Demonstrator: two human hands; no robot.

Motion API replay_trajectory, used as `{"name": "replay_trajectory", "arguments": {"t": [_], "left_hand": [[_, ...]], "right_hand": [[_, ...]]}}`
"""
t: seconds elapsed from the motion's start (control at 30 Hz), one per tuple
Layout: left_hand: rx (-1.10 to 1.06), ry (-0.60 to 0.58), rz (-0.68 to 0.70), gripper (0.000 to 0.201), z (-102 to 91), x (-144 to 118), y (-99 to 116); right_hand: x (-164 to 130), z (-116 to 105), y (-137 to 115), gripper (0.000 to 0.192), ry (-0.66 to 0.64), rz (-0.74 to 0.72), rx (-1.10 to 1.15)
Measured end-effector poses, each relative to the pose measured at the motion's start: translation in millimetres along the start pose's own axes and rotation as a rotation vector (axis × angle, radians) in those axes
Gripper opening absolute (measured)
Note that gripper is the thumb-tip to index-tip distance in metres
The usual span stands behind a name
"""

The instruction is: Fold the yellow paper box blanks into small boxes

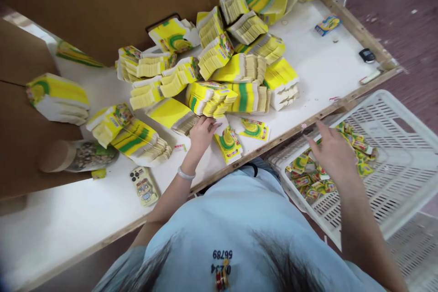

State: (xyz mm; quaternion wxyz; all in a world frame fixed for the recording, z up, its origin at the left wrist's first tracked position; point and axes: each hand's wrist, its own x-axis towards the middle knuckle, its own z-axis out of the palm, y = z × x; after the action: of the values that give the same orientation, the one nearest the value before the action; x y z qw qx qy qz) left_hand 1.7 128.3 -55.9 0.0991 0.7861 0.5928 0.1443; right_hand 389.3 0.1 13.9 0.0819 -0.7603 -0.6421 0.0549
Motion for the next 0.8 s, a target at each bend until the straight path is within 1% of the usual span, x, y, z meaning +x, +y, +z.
{"name": "replay_trajectory", "arguments": {"t": [0.07, 0.17, 0.2, 0.27, 0.3, 0.33, 0.4, 0.47, 0.53, 0.57, 0.6, 0.67, 0.73, 0.8], "left_hand": [[-0.019, 0.016, 0.084, 0.031, -9.8, -5, -7], [-0.063, 0.084, 0.168, 0.031, -30.2, -20, -14], [-0.097, 0.117, 0.158, 0.032, -37.1, -26, -14], [-0.185, 0.154, 0.074, 0.036, -47.9, -40, -11], [-0.223, 0.142, 0.004, 0.038, -50.7, -46, -8], [-0.241, 0.105, -0.076, 0.039, -51.4, -51, -3], [-0.211, -0.038, -0.249, 0.042, -46.0, -57, 6], [-0.150, -0.199, -0.395, 0.051, -34.1, -59, 14], [-0.160, -0.307, -0.457, 0.065, -21.5, -59, 20], [-0.203, -0.325, -0.455, 0.071, -16.8, -60, 21], [-0.263, -0.320, -0.441, 0.074, -14.0, -61, 21], [-0.406, -0.244, -0.389, 0.073, -14.0, -67, 20], [-0.542, -0.131, -0.308, 0.069, -19.4, -77, 20], [-0.665, -0.059, -0.193, 0.069, -25.4, -90, 24]], "right_hand": [[9, 18, -45, 0.051, 0.037, -0.167, 0.171], [21, 49, -123, 0.044, 0.080, -0.412, 0.408], [23, 59, -146, 0.043, 0.108, -0.461, 0.474], [25, 75, -184, 0.043, 0.173, -0.508, 0.578], [25, 82, -197, 0.043, 0.197, -0.512, 0.613], [24, 87, -206, 0.042, 0.210, -0.503, 0.637], [22, 93, -211, 0.036, 0.210, -0.454, 0.664], [21, 96, -204, 0.030, 0.195, -0.388, 0.686], [19, 96, -192, 0.027, 0.175, -0.342, 0.721], [18, 96, -186, 0.027, 0.160, -0.325, 0.747], [16, 95, -181, 0.026, 0.143, -0.304, 0.777], [10, 95, -178, 0.025, 0.098, -0.243, 0.861], [4, 94, -184, 0.030, 0.016, -0.157, 1.002], [-2, 93, -198, 0.038, -0.120, -0.088, 1.169]]}}
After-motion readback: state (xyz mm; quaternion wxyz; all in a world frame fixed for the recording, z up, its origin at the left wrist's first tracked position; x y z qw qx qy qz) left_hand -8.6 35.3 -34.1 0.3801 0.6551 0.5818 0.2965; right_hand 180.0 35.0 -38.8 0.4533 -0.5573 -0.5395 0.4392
